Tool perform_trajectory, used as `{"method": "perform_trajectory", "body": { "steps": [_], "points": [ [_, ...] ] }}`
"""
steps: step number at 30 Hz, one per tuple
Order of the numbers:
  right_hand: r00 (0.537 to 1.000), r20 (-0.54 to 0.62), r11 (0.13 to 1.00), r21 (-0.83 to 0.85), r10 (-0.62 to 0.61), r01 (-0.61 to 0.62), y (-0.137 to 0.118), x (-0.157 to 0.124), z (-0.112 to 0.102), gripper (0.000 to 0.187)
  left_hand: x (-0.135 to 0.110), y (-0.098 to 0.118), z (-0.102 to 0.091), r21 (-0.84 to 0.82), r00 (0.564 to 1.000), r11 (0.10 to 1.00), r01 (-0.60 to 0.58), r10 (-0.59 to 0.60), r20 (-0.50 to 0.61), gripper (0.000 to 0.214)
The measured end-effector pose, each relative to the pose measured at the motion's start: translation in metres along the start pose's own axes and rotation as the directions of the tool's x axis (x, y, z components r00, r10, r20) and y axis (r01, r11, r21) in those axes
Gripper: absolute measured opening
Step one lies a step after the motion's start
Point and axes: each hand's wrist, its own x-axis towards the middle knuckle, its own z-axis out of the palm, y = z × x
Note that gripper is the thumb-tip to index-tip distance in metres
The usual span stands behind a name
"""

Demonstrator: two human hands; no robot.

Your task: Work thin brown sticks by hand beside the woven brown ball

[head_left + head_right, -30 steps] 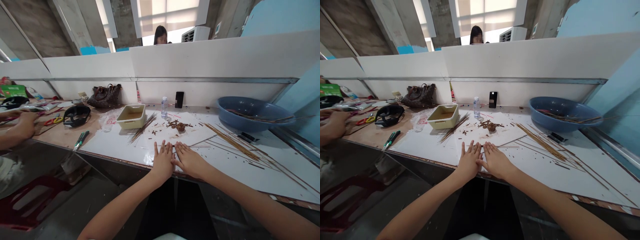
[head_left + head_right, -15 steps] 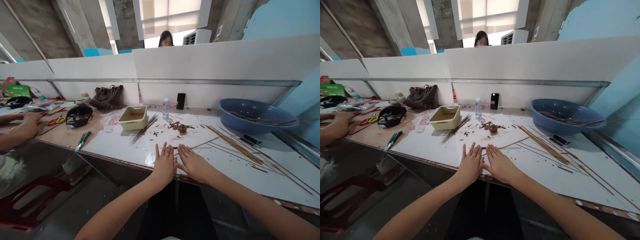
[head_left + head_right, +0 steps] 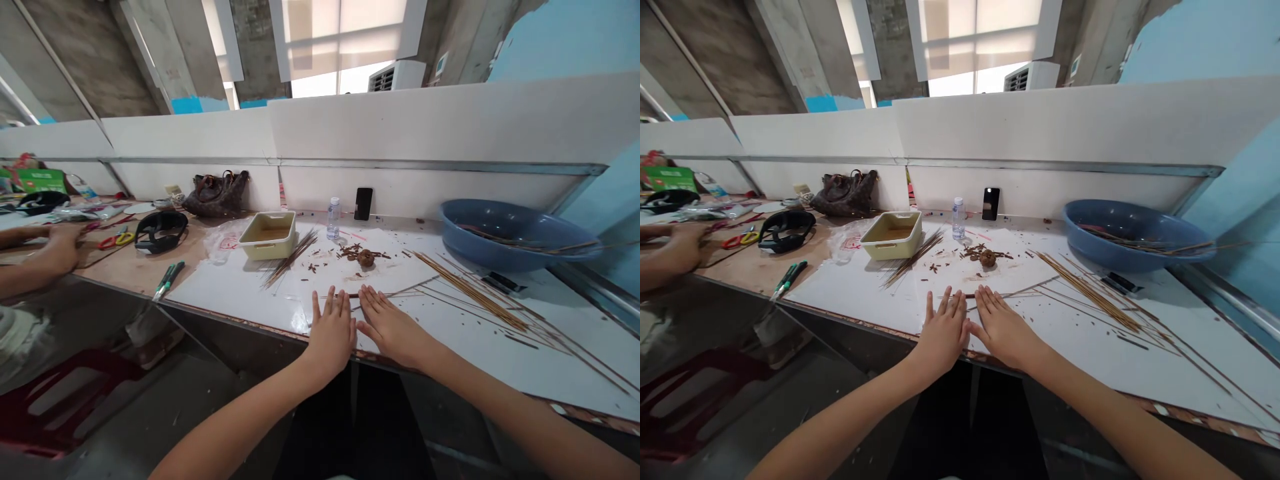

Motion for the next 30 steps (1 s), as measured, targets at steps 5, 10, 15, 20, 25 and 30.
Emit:
{"method": "perform_trajectory", "body": {
  "steps": [5, 10, 15, 20, 25, 30],
  "points": [
    [0.997, 0.054, 0.997, 0.054, 0.058, -0.060, -0.009, 0.021, -0.006, 0.081, 0.027, 0.013, 0.004, -0.027, 0.987, 0.998, -0.059, 0.062, 0.149, 0.078],
    [0.987, 0.140, 0.994, 0.066, 0.078, -0.088, -0.002, 0.037, -0.011, 0.084, 0.044, 0.015, 0.014, -0.011, 0.987, 1.000, 0.001, 0.001, 0.160, 0.080],
    [0.990, 0.130, 0.998, 0.024, 0.060, -0.064, -0.005, 0.019, -0.005, 0.089, 0.024, 0.014, 0.024, 0.008, 0.990, 1.000, -0.026, 0.025, 0.135, 0.077],
    [0.986, 0.154, 0.998, -0.016, 0.069, -0.067, 0.003, 0.039, -0.011, 0.084, 0.044, 0.006, 0.014, -0.027, 0.977, 1.000, 0.011, -0.005, 0.213, 0.077],
    [0.989, 0.150, 1.000, -0.026, 0.014, -0.010, 0.018, 0.058, -0.016, 0.079, 0.060, 0.000, 0.001, -0.046, 0.973, 0.998, 0.053, -0.042, 0.225, 0.072],
    [0.997, 0.069, 0.998, -0.059, -0.023, 0.028, 0.015, 0.025, 0.003, 0.081, 0.024, 0.006, 0.013, -0.043, 0.993, 0.999, -0.002, 0.007, 0.121, 0.073]
  ]
}}
